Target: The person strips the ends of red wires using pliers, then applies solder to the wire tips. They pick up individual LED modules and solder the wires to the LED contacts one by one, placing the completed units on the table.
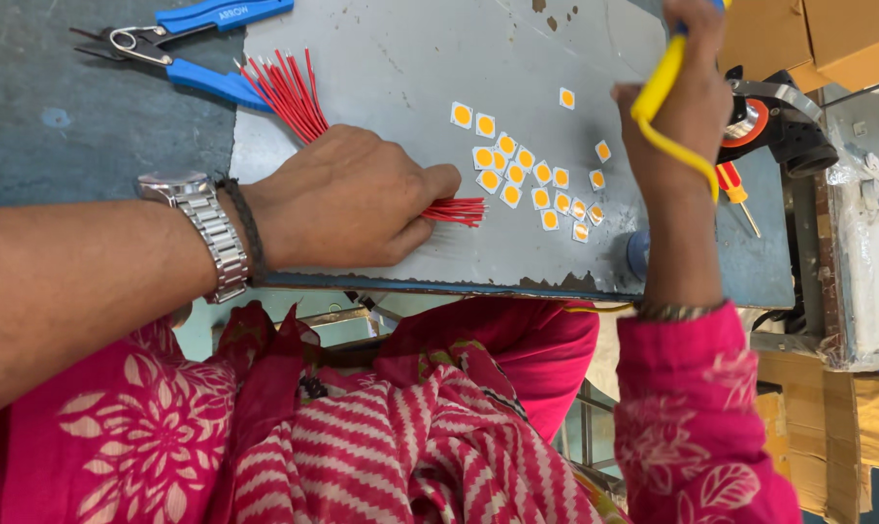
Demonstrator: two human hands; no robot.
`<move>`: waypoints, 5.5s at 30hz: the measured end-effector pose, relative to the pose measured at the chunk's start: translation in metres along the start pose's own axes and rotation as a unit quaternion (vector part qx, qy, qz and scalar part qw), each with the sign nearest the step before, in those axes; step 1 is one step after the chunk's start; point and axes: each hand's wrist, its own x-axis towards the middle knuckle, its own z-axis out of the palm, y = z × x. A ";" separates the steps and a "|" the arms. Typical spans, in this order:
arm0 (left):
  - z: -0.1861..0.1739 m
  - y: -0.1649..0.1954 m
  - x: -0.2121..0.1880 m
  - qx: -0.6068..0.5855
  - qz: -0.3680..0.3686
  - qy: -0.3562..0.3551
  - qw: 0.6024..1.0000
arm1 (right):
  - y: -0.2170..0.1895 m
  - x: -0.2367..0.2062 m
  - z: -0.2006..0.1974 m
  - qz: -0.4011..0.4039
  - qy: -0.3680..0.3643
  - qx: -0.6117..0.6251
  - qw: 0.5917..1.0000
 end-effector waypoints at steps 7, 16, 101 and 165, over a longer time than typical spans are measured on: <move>0.000 -0.001 0.002 0.016 0.005 0.001 1.000 | 0.012 0.036 0.044 0.019 -0.104 -0.066 0.992; -0.003 -0.001 0.004 0.011 -0.001 -0.018 1.000 | 0.006 0.014 0.002 -0.012 -0.058 0.163 0.985; 0.004 -0.004 0.000 0.027 0.026 0.008 0.999 | -0.018 -0.201 -0.039 0.186 0.291 0.349 0.871; 0.017 0.018 -0.020 0.030 0.205 0.055 0.977 | -0.155 -0.119 0.005 0.018 0.013 0.391 0.920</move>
